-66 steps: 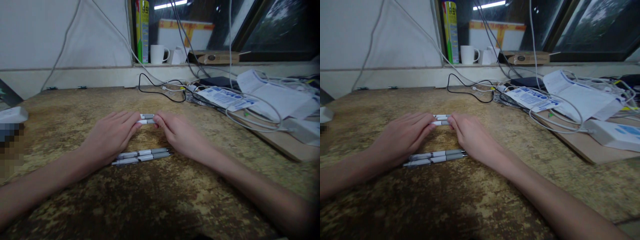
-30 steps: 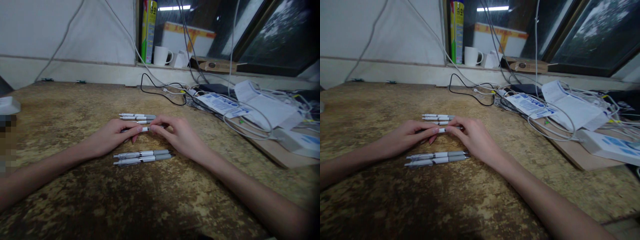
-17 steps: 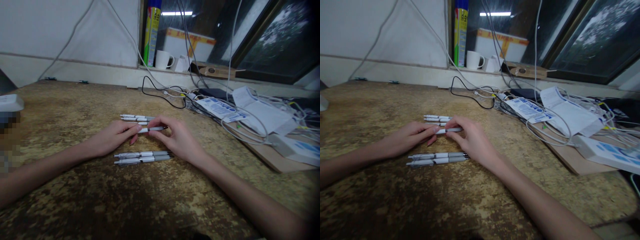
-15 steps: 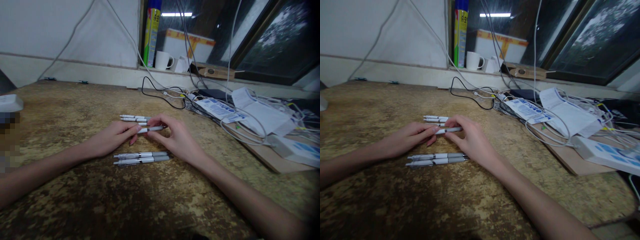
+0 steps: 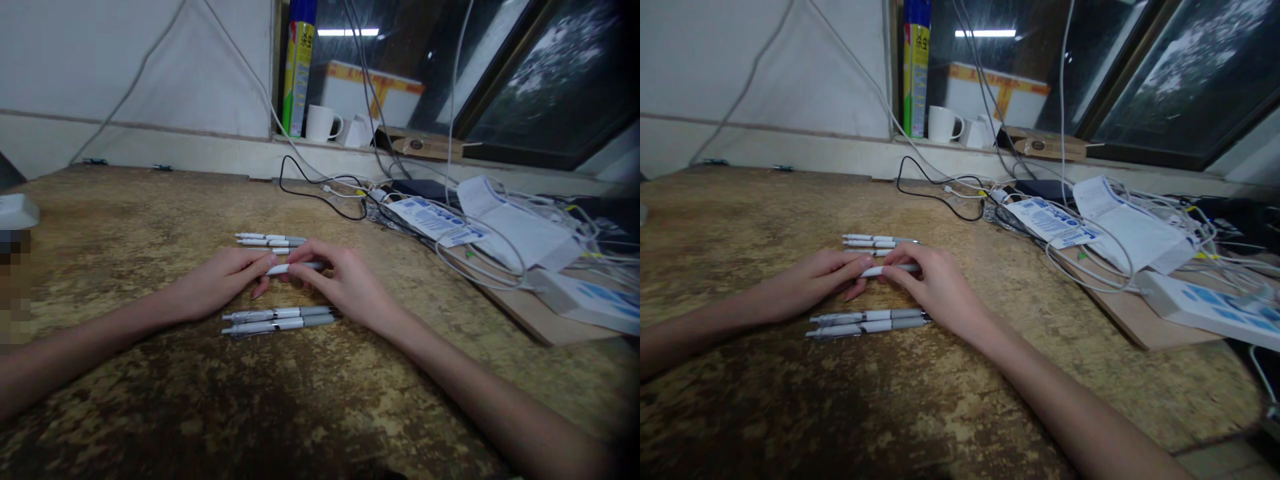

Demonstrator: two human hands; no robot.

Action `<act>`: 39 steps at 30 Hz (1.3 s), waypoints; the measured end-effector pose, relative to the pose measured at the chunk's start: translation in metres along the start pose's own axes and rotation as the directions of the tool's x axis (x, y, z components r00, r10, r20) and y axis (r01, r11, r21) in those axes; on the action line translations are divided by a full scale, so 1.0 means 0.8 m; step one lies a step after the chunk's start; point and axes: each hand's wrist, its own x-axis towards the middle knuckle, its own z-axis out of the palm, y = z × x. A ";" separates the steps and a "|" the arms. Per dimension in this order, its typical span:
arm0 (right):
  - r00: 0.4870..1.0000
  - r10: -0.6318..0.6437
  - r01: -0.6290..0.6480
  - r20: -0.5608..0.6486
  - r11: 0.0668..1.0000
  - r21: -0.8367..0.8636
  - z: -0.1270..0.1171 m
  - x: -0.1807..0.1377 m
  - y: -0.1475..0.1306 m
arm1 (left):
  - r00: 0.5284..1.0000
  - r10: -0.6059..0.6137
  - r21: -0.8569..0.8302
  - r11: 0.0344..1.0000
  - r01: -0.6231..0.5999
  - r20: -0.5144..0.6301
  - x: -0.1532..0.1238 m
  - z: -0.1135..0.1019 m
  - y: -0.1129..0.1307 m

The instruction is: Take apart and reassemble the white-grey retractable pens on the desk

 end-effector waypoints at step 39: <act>0.982 0.183 -0.172 -0.033 0.961 0.217 -0.027 0.009 0.019 | 0.989 0.006 -0.078 0.997 -0.018 -0.151 0.003 -0.002 -0.001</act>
